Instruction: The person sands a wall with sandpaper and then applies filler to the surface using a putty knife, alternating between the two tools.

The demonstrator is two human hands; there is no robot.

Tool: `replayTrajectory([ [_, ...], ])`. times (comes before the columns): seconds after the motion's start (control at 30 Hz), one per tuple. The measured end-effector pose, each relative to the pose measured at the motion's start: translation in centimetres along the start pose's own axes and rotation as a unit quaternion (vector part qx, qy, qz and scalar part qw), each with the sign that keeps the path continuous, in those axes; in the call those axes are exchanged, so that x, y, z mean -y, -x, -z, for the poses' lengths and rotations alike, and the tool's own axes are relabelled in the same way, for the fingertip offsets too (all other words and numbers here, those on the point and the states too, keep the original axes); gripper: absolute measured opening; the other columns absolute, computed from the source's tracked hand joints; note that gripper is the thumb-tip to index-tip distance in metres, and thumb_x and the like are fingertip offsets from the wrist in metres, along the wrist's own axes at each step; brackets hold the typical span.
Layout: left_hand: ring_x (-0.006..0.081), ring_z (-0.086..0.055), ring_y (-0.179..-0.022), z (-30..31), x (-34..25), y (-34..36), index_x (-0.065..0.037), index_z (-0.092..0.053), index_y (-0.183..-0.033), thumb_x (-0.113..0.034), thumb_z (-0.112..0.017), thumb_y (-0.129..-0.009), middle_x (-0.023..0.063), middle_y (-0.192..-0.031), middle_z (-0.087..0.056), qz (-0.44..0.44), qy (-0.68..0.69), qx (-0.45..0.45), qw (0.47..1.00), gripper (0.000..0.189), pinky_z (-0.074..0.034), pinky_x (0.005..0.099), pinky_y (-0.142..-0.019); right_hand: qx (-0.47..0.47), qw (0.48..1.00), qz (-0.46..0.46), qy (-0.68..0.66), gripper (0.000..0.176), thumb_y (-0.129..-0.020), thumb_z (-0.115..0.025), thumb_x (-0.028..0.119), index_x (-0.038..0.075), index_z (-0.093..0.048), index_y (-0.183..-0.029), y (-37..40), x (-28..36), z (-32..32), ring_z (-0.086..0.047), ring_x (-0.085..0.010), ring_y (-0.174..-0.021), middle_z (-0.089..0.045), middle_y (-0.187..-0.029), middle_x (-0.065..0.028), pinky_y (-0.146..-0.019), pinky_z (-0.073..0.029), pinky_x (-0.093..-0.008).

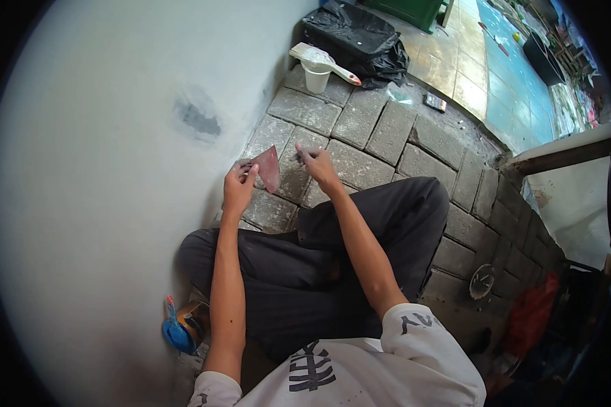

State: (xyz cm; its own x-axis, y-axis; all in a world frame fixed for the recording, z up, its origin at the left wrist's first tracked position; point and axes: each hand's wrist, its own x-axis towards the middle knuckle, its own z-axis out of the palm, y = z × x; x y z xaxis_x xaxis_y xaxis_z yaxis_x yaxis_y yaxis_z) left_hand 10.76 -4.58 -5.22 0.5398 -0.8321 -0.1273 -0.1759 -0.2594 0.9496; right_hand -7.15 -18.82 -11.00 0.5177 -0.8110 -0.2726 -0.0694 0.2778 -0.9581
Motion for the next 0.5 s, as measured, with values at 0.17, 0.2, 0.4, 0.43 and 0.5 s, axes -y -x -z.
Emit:
replayTrajectory([
  [0.17, 0.0077, -0.056, -0.066, -0.1, -0.9, 0.2, 0.007, -0.059, -0.12, -0.021, -0.068, -0.098, 0.0057, -0.092, -0.069, 0.01, 0.035, 0.015, 0.999, 0.037, -0.045, 0.0228, -0.06, 0.08, 0.997, 0.005, -0.016, 0.055, -0.103, -0.055, 0.047, -0.004, -0.069, -0.117, -0.4, -1.3, -0.8, -0.064, -0.0156, -0.086, -0.074, -0.099, -0.0087, -0.081, -0.05, -0.0319],
  [0.2, 0.0076, -0.056, -0.067, -0.1, -1.0, 0.3, 0.007, -0.059, -0.121, -0.021, -0.068, -0.098, 0.0056, -0.092, -0.069, 0.021, 0.032, 0.017, 0.999, 0.037, -0.045, 0.0226, -0.06, 0.078, 0.997, 0.004, -0.019, 0.055, -0.103, -0.055, 0.047, -0.004, -0.069, -0.117, -0.4, -1.4, -0.9, -0.064, -0.0156, -0.086, -0.074, -0.099, -0.0087, -0.081, -0.05, -0.0319],
  [0.4, 0.0074, -0.055, -0.069, -0.2, -1.3, 0.4, 0.006, -0.059, -0.121, -0.022, -0.069, -0.098, 0.0053, -0.092, -0.069, 0.04, 0.025, 0.024, 0.999, 0.038, -0.044, 0.0223, -0.062, 0.186, 0.981, 0.015, -0.044, 0.054, -0.101, -0.059, 0.048, -0.002, -0.07, -0.116, 1.2, 1.3, -1.2, -0.062, -0.0147, -0.091, -0.071, -0.096, -0.0053, -0.084, -0.049, -0.0298],
  [0.43, 0.0075, -0.055, -0.069, -0.1, -1.3, 0.5, 0.006, -0.059, -0.121, -0.023, -0.069, -0.098, 0.0053, -0.092, -0.069, 0.044, 0.03, 0.023, 0.998, 0.038, -0.044, 0.0224, -0.062, 0.22, 0.975, 0.0, -0.001, 0.053, -0.099, -0.062, 0.048, -0.002, -0.071, -0.114, 1.5, 2.0, -0.8, -0.062, -0.0138, -0.09, -0.071, -0.096, -0.0048, -0.083, -0.049, -0.0294],
  [0.5, 0.0058, -0.055, -0.069, -0.1, -0.9, 0.3, 0.003, -0.059, -0.121, -0.025, -0.068, -0.099, 0.0027, -0.092, -0.069, 0.034, 0.021, 0.026, 0.999, 0.036, -0.041, 0.0206, -0.06, 0.269, 0.963, -0.018, 0.026, 0.047, -0.095, -0.071, 0.045, -0.001, -0.074, -0.105, 0.8, 0.7, -0.9, -0.06, -0.0108, -0.085, -0.07, -0.093, -0.0033, -0.076, -0.047, -0.0287],
])
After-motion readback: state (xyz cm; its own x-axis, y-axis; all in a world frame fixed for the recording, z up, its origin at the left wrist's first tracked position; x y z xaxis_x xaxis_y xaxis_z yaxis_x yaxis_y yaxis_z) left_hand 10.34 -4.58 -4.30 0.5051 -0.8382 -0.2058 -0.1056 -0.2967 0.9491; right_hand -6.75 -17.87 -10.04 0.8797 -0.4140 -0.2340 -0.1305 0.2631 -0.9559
